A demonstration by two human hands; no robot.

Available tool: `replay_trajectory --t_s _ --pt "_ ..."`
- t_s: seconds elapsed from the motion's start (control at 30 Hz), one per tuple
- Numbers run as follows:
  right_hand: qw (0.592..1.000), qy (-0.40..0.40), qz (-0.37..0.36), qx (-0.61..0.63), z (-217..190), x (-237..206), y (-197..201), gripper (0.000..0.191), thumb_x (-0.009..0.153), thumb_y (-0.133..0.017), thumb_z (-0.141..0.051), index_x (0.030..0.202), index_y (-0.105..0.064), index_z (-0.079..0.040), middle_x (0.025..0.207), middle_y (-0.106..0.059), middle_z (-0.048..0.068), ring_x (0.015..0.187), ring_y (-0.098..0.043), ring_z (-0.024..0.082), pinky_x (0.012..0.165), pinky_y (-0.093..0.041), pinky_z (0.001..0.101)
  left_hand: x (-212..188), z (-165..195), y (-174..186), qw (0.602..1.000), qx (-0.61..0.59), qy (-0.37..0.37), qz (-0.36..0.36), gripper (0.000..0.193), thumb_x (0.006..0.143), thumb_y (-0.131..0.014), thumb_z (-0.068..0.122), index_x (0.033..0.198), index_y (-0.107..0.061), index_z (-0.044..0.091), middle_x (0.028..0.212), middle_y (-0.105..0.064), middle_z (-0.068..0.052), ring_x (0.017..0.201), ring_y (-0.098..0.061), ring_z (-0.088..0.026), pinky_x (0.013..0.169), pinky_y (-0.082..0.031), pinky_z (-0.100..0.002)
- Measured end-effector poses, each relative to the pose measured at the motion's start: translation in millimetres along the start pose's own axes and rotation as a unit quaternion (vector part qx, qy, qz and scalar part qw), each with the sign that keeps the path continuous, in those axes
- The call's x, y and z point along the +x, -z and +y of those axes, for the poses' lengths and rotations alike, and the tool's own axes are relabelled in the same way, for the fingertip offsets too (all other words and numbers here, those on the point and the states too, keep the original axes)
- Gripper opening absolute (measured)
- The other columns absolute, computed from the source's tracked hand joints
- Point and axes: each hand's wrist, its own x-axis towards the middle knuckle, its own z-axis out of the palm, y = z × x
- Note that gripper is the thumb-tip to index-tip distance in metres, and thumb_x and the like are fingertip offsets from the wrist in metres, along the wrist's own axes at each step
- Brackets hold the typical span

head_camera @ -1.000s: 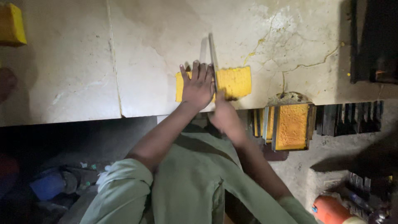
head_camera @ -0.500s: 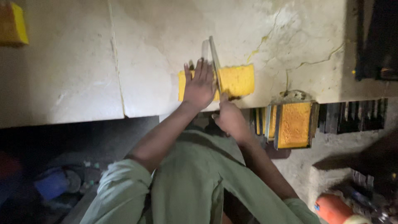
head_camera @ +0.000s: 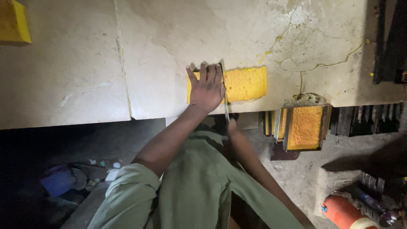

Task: The person uses a long knife to slice yellow sponge blocks into smaller pieces on a white table. They remove a block from a metal frame, cut it into strips, and stack the pieces. Another person is visible working nearby.

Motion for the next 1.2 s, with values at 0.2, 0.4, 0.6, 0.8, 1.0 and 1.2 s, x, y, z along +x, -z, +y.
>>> replay_trajectory --t_s 0.2,0.4,0.6,0.8,1.0,1.2 --pt "0.994 -0.037 0.042 -0.096 14.3 83.6 11.0 0.087 0.079 -0.078 -0.016 0.14 -0.026 0.015 0.095 -0.069 0.032 0.09 -0.069 0.049 0.078 -0.055 0.0535 -2.7 -5.8 -5.5 0.999 -0.013 -0.026 0.021 0.068 0.096 -0.052 0.036 0.153 -0.043 -0.001 0.156 -0.045 -0.02 0.151 -0.033 -0.038 0.118 -0.013 -0.076" --pt "0.99 -0.125 -0.025 -0.061 -20.0 82.0 28.6 0.077 0.085 -0.065 -0.021 0.148 -0.032 0.011 0.104 -0.07 0.03 0.095 -0.073 0.044 0.085 -0.058 0.0471 -7.1 -9.3 5.8 0.999 -0.007 -0.02 0.028 0.064 0.098 -0.052 0.035 0.151 -0.045 0.001 0.151 -0.048 -0.019 0.145 -0.034 -0.045 0.113 -0.013 -0.08" --pt "0.978 -0.172 -0.066 0.094 40.5 -14.0 -11.7 0.082 0.095 -0.045 -0.062 0.144 -0.051 0.004 0.122 -0.068 0.022 0.115 -0.064 0.039 0.096 -0.048 0.0431 -4.7 -9.9 8.5 1.0 -0.007 -0.02 0.009 0.065 0.096 -0.056 0.036 0.149 -0.048 0.0 0.143 -0.051 -0.018 0.141 -0.038 -0.042 0.111 -0.018 -0.08" --pt "0.992 -0.069 -0.02 -0.102 63.8 64.7 -48.6 0.096 0.086 -0.071 -0.023 0.151 -0.014 0.018 0.092 -0.072 0.027 0.083 -0.07 0.045 0.074 -0.055 0.0523 -8.0 -13.3 -0.8 1.0 -0.009 -0.017 -0.015 0.068 0.097 -0.054 0.038 0.152 -0.044 -0.002 0.152 -0.045 -0.019 0.148 -0.032 -0.038 0.115 -0.014 -0.079" --pt "0.997 -0.013 -0.005 -0.072 -25.5 110.7 35.7 0.076 0.077 -0.084 -0.019 0.129 -0.037 0.013 0.092 -0.069 0.031 0.091 -0.07 0.044 0.08 -0.057 0.0503 -9.9 -18.2 -2.2 1.0 0.017 -0.015 -0.008 0.068 0.098 -0.051 0.036 0.155 -0.04 0.001 0.163 -0.035 -0.016 0.154 -0.022 -0.038 0.118 -0.011 -0.074" --pt "0.983 -0.16 -0.091 0.002 -36.4 26.1 21.7 0.094 0.083 -0.07 -0.017 0.154 -0.013 0.01 0.095 -0.071 0.031 0.081 -0.075 0.049 0.069 -0.059 0.0541 -17.2 -14.5 9.8 0.999 -0.019 0.022 -0.023 0.062 0.099 -0.053 0.034 0.154 -0.043 0.006 0.156 -0.043 -0.011 0.147 -0.031 -0.038 0.114 -0.022 -0.075"
